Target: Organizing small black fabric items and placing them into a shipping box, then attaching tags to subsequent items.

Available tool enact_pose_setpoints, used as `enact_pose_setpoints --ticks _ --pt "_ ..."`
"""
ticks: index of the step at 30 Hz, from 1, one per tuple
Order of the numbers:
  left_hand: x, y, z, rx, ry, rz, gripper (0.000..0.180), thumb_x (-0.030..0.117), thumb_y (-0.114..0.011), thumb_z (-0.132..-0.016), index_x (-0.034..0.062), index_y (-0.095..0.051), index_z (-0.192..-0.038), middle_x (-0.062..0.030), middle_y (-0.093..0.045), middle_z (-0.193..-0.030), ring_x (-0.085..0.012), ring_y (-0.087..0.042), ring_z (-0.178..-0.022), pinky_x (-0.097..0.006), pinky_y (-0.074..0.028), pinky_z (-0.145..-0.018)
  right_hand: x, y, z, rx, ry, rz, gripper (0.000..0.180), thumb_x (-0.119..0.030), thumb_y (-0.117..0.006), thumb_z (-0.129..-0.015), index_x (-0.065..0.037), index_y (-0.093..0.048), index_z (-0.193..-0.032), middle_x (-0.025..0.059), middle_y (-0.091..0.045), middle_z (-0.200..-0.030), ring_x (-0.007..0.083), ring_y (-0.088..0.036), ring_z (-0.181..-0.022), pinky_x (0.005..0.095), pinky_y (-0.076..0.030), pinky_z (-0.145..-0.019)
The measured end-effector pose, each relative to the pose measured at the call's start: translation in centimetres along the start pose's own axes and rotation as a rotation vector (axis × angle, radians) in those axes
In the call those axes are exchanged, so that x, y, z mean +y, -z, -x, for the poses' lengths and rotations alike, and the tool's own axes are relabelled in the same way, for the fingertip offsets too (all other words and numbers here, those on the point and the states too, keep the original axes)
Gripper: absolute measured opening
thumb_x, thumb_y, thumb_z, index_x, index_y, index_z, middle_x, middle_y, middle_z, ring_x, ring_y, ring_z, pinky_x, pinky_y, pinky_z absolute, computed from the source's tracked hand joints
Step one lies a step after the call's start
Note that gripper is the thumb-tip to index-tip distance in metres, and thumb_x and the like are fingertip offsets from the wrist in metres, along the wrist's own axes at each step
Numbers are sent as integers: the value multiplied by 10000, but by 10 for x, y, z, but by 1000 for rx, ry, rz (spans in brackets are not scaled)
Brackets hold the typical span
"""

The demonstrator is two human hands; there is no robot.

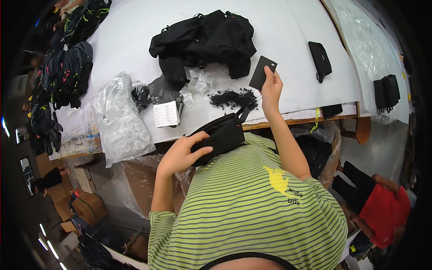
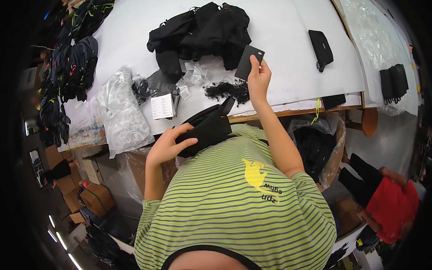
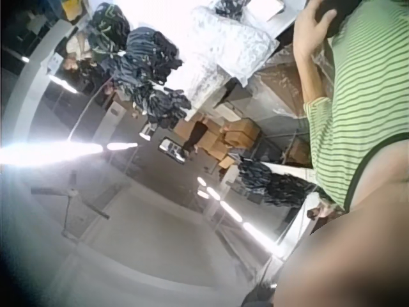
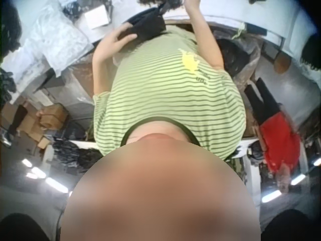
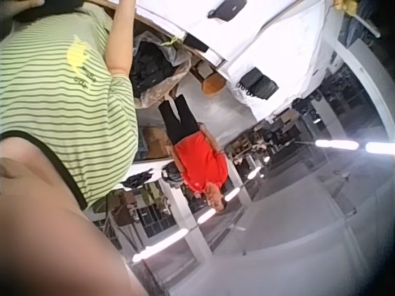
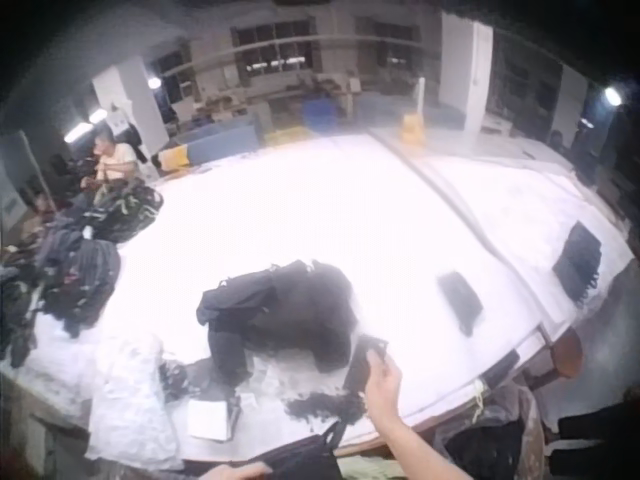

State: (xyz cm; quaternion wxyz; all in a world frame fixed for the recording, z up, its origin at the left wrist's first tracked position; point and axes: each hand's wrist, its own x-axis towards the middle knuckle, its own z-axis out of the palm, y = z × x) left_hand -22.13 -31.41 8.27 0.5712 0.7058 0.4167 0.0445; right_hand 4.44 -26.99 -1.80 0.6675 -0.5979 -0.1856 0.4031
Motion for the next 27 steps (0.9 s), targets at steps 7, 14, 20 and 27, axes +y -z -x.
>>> enact_pose_setpoints --ticks 7,14,20,27 --pt "14 7 -6 -17 76 -53 271 231 -617 -839 8 -553 -980 -129 -588 -765 -236 -529 -647 -295 -430 -634 16 11 -15 43 -14 -3 224 -240 -453 -881 -77 -564 -777 -29 -497 -613 52 -392 -476 219 -257 -408" --pt "5 8 -14 112 26 -339 222 179 -633 -808 22 -594 -960 -122 -620 -890 -285 -580 -794 -335 -454 -682 -27 9 -1 -335 -296 110 248 -315 -630 -852 -75 -627 -792 -86 -482 -573 0 -342 -475 201 -226 -444" --pt "10 -4 -33 274 -271 -487 195 106 -686 -731 52 -622 -908 -136 -471 -1263 -314 -484 -1100 -385 -414 -900 -64 -7 37 -779 -62 489 293 -279 -692 -808 -6 -667 -704 -71 -451 -503 27 -364 -483 234 -273 -457" --pt "-5 -1 -44 88 -344 -457 125 147 -656 -777 69 -621 -868 -53 -642 -855 -224 -558 -896 -367 -422 -846 -63 0 56 -1109 324 1173 268 -348 -708 -742 -83 -707 -783 87 -602 -578 223 -543 -486 302 -404 -497"
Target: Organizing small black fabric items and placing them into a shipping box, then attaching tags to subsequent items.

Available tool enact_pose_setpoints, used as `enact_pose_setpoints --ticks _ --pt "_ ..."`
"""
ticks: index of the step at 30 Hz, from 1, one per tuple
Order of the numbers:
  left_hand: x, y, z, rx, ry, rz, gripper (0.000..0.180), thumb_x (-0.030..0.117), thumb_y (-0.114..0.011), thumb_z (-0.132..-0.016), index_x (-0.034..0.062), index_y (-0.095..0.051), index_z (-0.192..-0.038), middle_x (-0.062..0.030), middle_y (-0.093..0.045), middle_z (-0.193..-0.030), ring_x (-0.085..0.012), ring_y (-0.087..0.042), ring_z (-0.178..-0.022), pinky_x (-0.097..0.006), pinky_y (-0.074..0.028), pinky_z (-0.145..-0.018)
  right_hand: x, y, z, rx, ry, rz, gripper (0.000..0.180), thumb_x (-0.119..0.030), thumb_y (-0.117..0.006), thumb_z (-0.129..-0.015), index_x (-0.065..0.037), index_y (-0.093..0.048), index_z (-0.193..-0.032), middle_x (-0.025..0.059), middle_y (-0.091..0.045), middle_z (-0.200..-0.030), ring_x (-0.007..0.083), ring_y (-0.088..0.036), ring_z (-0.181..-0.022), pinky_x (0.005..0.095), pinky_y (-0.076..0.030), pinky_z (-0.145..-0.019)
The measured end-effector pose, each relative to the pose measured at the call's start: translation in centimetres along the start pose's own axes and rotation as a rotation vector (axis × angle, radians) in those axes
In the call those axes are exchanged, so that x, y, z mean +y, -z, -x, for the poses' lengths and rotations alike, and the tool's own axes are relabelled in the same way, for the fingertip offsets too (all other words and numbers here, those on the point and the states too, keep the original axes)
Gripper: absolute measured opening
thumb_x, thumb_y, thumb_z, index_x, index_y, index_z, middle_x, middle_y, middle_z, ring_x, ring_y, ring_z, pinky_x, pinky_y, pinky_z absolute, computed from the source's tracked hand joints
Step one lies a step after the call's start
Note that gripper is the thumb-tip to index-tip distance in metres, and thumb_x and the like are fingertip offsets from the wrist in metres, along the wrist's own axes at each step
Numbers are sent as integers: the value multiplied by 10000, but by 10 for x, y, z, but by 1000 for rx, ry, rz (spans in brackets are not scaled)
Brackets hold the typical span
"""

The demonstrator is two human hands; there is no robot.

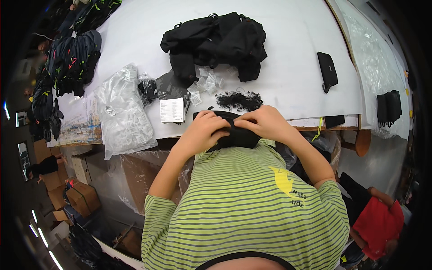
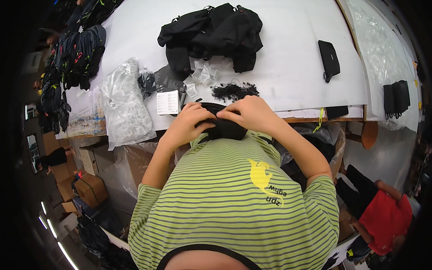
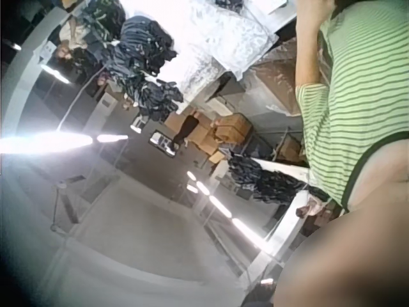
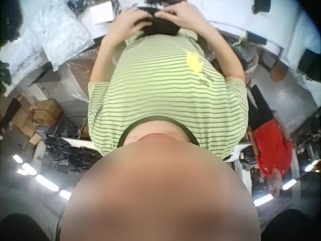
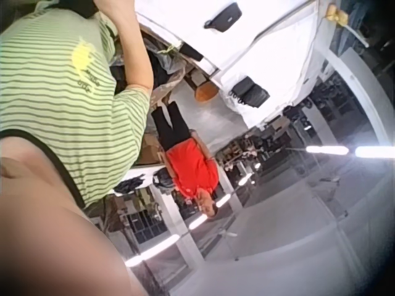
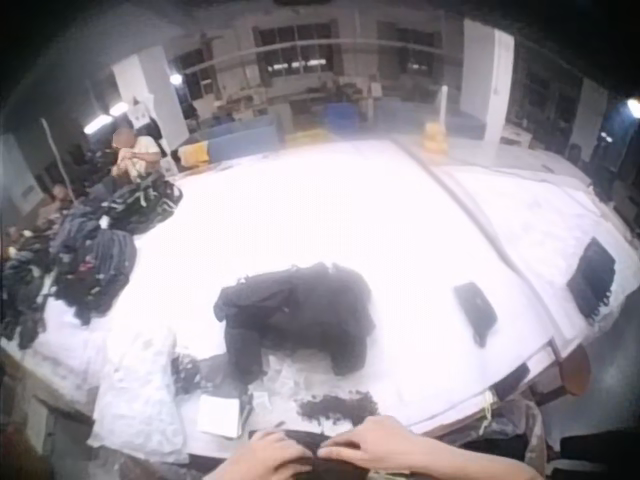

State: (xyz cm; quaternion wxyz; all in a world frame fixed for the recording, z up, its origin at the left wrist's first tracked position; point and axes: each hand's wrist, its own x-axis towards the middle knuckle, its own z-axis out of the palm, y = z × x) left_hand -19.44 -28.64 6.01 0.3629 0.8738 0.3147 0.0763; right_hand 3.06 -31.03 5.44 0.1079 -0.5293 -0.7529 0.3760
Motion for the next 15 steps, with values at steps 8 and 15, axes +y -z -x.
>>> enact_pose_setpoints --ticks 8,15 --pt "-152 -41 -34 247 553 -464 150 174 -623 -769 45 -631 -843 -78 -625 -876 -240 -539 -887 -349 -369 -854 6 5 12 -123 36 -52 348 -420 -704 -716 -76 -676 -752 73 -582 -565 246 -551 -508 318 -427 -526" --pt "-209 -81 -32 279 339 -864 121 93 -600 -678 44 -604 -788 -112 -601 -870 -275 -491 -952 -367 -358 -811 2 2 29 -3 89 26 286 -389 -706 -723 -104 -694 -733 66 -554 -511 259 -531 -491 333 -416 -512"
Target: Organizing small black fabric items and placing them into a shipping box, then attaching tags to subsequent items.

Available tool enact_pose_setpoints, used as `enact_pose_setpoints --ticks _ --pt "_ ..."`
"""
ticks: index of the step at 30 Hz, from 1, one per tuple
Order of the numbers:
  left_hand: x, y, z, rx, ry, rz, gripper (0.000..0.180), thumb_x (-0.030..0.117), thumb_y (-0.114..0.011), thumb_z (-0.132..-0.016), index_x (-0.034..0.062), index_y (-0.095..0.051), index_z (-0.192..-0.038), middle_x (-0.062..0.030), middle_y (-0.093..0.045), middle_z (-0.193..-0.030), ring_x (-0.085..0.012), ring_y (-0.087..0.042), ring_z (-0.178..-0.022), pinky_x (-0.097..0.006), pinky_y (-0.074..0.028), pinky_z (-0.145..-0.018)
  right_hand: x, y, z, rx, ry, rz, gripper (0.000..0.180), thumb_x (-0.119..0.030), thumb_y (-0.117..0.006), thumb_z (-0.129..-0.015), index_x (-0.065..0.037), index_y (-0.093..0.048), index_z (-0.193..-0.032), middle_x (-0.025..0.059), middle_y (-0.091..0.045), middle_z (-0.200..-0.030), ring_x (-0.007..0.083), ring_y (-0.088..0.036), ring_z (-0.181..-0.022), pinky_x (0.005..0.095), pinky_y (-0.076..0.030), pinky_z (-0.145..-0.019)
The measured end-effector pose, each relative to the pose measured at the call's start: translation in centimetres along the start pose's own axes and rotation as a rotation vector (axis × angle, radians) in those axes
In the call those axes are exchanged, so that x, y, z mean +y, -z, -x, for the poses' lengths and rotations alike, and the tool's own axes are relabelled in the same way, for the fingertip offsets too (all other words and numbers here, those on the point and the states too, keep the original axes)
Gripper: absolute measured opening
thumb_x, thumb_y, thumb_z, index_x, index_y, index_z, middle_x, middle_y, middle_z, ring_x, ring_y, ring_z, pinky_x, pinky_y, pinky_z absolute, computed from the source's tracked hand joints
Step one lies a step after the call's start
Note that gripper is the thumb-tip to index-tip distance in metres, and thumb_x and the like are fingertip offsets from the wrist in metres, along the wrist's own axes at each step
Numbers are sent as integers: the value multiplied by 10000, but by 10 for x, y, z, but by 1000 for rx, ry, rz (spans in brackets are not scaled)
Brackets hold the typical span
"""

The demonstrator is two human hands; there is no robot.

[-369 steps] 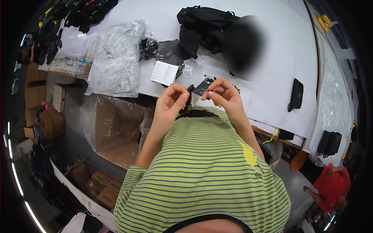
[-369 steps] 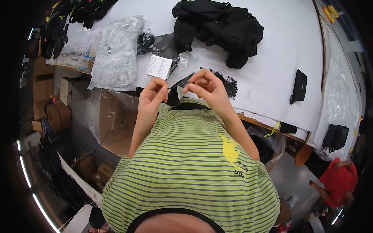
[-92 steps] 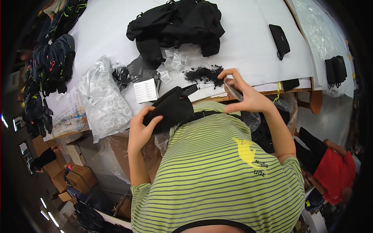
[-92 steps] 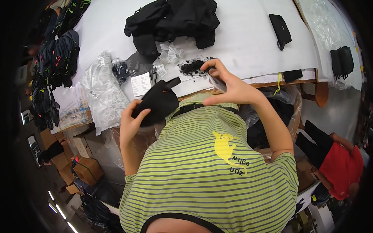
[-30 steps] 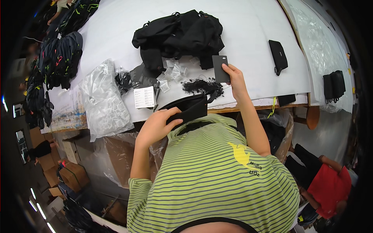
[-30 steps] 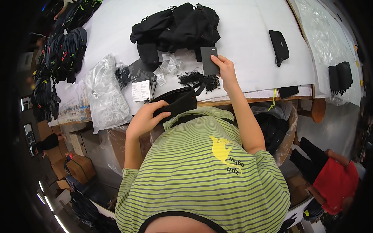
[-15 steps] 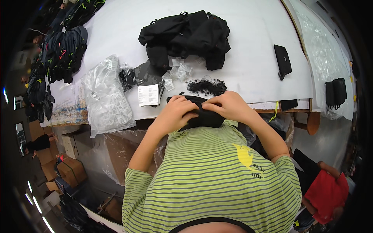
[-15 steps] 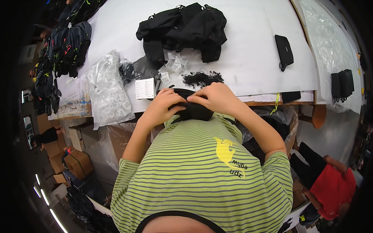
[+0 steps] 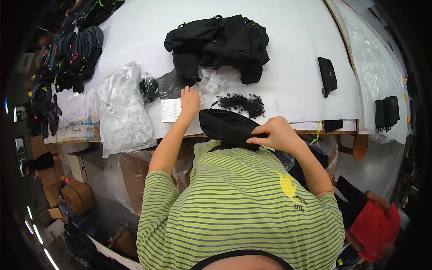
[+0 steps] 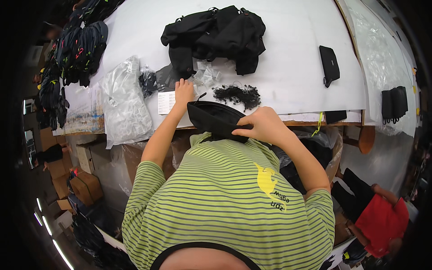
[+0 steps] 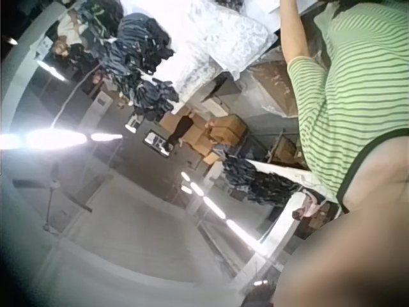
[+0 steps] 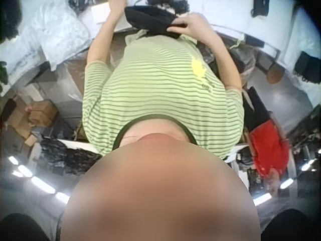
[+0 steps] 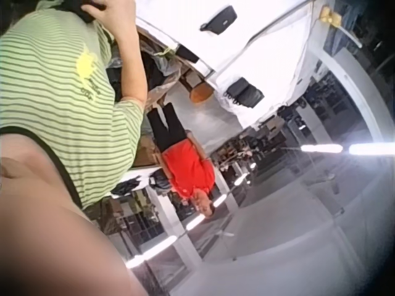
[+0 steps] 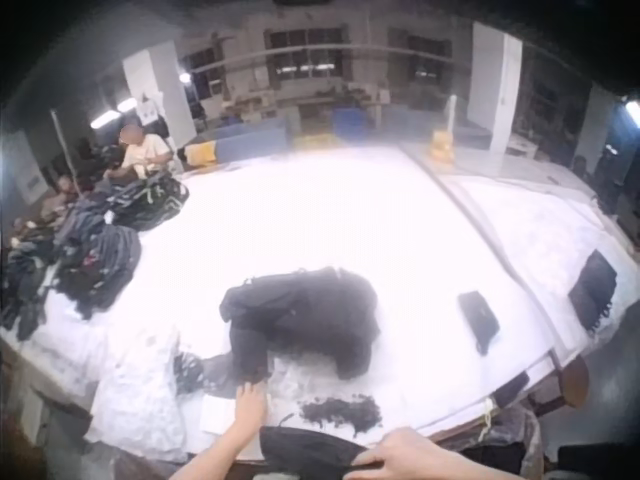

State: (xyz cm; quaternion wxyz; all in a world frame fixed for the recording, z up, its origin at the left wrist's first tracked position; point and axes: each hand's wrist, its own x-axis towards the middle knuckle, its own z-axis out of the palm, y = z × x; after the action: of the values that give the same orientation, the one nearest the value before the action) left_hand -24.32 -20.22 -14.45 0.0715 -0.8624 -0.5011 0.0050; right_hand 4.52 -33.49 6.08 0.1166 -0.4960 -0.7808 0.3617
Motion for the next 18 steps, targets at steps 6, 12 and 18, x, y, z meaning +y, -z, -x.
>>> enact_pose_setpoints --ticks 6,12,18 --pt "6 75 -16 96 287 688 100 142 -663 -739 86 -614 -806 -41 -606 -768 -227 -534 -838 -365 -357 -791 4 3 7 229 139 217 192 -297 -737 -692 -108 -705 -685 36 -557 -490 216 -520 -458 298 -409 -505" --pt "44 211 -4 179 -267 835 177 200 -692 -769 90 -669 -905 -70 -634 -980 -211 -521 -1036 -364 -346 -904 -1 18 -6 285 212 405 147 -276 -730 -685 -133 -700 -695 18 -514 -459 197 -510 -463 313 -393 -505" --pt "47 208 9 564 276 1316 488 287 -690 -796 78 -519 -1202 -29 -499 -1258 -210 -420 -1170 -367 -299 -993 -11 22 -20 466 263 361 148 -256 -747 -673 -121 -699 -711 6 -493 -459 172 -452 -413 296 -342 -465"
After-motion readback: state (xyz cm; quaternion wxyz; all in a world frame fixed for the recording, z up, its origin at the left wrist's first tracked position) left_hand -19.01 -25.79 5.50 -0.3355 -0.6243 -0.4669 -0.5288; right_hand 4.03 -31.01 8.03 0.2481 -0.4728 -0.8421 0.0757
